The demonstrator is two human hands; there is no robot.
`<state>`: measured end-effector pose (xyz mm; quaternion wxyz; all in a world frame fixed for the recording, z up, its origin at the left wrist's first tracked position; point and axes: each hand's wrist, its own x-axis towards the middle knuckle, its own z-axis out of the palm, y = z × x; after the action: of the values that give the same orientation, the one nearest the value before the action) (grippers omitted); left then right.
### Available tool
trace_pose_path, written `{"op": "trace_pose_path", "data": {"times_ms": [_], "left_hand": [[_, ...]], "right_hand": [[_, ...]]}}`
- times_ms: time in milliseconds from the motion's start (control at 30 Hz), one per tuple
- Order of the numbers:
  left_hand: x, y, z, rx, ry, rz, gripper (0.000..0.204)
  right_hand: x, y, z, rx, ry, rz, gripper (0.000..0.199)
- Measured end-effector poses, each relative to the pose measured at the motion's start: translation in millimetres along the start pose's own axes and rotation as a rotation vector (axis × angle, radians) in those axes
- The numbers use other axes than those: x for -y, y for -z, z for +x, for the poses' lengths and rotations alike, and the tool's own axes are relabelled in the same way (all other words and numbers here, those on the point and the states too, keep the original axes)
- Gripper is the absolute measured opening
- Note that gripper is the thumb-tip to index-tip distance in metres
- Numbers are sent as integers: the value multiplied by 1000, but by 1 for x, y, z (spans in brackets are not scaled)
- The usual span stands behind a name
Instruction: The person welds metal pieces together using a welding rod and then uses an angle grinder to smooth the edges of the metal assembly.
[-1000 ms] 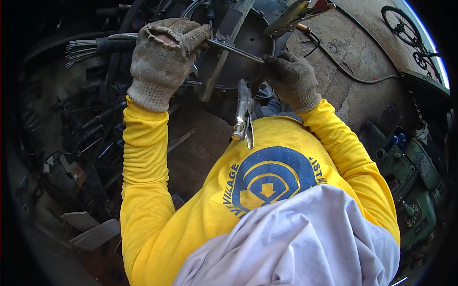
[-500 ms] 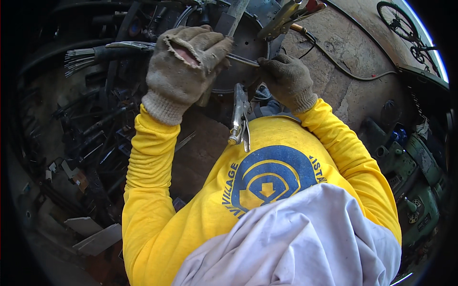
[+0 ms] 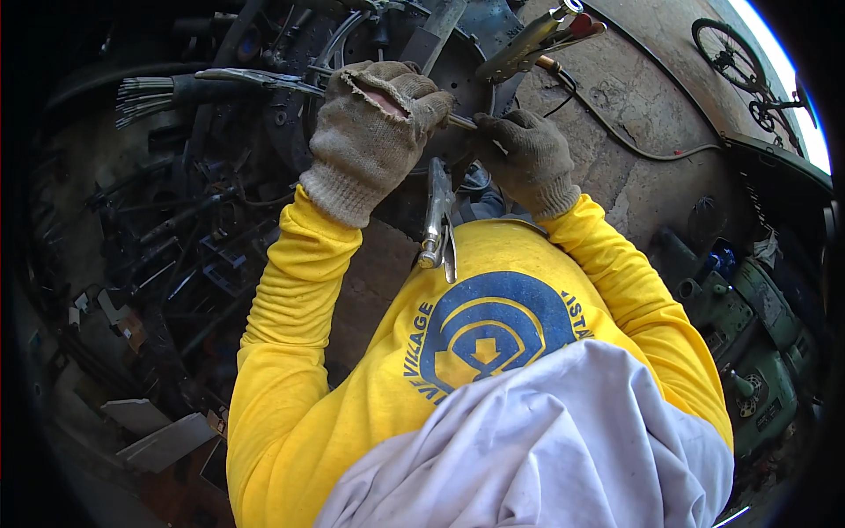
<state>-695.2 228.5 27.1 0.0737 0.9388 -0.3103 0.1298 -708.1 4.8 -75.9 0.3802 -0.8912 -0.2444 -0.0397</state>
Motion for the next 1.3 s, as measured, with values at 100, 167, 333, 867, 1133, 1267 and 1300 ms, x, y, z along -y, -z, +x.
{"op": "trace_pose_path", "data": {"times_ms": [100,167,333,867,1133,1267,1300], "left_hand": [[-4,1,-1,45,35,6,30],[-4,3,0,62,36,7,31],[-3,1,-2,44,34,-1,34],[-5,-2,-4,-13,18,18,29],[-8,-4,-7,-52,72,-8,24],[-7,-5,-6,-25,69,4,21],[-7,-5,-6,-34,63,1,20]], "right_hand": [[1,0,-2,-31,17,-51,23],[-1,-4,0,-23,9,-84,24],[1,-5,-2,-11,-29,-72,25],[-1,-3,0,-9,39,-122,22],[-2,-7,1,-39,77,-62,18],[0,-5,1,-13,37,-58,18],[0,-4,1,-4,24,-59,18]]}}
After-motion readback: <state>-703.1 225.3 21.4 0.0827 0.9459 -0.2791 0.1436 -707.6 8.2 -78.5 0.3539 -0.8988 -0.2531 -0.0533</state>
